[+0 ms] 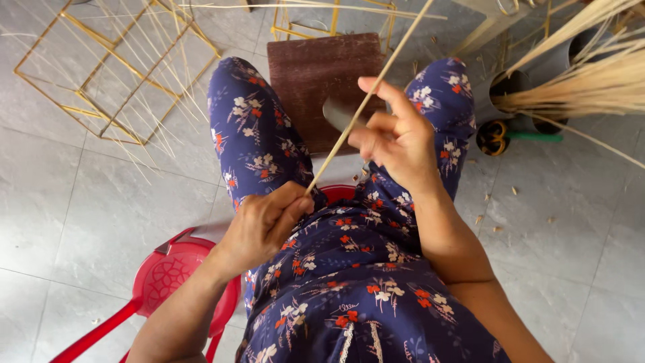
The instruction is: The person sits on a red plastic chair and uses a knife to sharpen thin bamboo sticks one at a time. They hold each stick against a small wooden block on their lap, scrape the surface with the knife, and place the finished sticks into a nearby metal rack. The process is repeated continuously for multiple sticks.
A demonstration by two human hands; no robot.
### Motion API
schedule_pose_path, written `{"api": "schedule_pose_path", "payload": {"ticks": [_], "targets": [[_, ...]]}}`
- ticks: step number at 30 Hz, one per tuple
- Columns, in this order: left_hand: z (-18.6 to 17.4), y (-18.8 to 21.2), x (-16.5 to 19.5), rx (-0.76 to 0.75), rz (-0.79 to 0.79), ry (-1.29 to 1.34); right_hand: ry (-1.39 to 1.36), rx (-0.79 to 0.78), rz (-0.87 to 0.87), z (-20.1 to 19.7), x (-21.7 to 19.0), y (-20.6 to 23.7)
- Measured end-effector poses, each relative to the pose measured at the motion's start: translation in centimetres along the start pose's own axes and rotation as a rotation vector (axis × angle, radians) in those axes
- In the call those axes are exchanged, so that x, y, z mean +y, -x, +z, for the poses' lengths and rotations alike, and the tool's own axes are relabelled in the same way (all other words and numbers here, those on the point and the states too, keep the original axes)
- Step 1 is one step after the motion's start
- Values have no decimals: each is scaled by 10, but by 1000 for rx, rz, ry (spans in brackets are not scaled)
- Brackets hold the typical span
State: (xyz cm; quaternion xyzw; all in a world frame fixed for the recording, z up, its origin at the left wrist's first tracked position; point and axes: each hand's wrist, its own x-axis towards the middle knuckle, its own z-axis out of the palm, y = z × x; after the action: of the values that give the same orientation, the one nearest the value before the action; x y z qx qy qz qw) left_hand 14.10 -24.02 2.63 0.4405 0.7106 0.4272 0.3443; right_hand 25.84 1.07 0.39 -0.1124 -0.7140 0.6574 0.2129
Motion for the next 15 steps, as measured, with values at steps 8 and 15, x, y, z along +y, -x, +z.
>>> {"api": "schedule_pose_path", "payload": {"ticks": [8, 15], "targets": [[10, 30, -19, -140, -116, 97, -23, 330, -128, -84, 13, -8], [15, 2, -3, -111, -138, 13, 111, 239, -217, -39, 6, 6]]}}
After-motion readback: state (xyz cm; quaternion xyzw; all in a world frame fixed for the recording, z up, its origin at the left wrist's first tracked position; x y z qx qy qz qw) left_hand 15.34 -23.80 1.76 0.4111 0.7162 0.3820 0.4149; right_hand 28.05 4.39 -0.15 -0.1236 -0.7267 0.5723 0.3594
